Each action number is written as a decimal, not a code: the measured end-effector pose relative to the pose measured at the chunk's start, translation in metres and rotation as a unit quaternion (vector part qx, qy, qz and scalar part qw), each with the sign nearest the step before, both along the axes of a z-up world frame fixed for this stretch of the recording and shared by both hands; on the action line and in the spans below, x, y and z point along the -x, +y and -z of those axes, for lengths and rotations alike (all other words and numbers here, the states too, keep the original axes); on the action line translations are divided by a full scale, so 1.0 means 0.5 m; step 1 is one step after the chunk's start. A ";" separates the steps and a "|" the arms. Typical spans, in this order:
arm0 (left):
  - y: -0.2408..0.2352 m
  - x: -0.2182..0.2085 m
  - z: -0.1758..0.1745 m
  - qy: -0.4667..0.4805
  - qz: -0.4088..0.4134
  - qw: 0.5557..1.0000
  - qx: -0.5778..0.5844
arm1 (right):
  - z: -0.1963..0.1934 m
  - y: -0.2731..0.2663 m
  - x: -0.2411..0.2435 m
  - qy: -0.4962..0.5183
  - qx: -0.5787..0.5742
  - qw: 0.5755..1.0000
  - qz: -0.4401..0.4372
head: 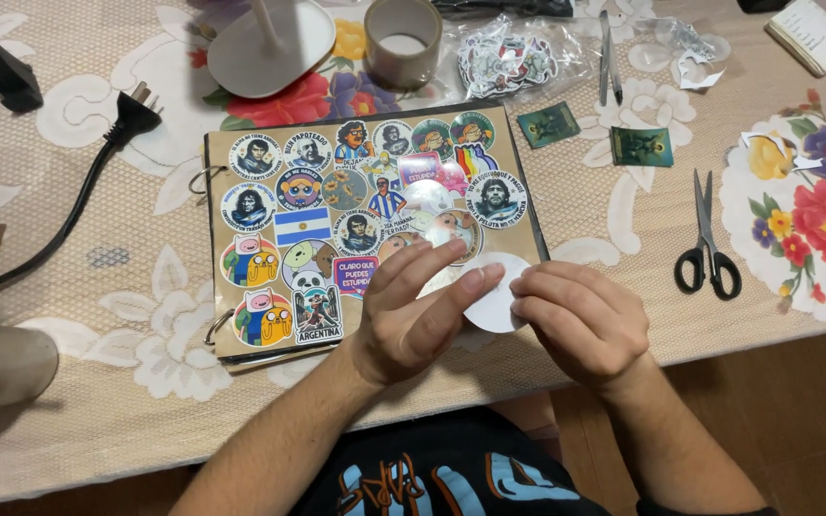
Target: Decorating a scrapbook by cutting out stickers, peeling their adhesive backings, and carefully placing them onto the pages.
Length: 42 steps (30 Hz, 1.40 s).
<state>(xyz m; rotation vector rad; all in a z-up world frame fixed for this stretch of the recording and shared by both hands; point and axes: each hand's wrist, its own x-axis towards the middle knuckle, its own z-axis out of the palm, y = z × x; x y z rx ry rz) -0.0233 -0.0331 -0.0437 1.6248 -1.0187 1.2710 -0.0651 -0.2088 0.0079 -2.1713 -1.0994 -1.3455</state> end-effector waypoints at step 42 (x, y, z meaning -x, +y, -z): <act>0.166 0.116 0.103 0.279 0.037 0.944 -0.173 | 0.102 0.065 -0.004 0.547 -0.206 0.795 0.163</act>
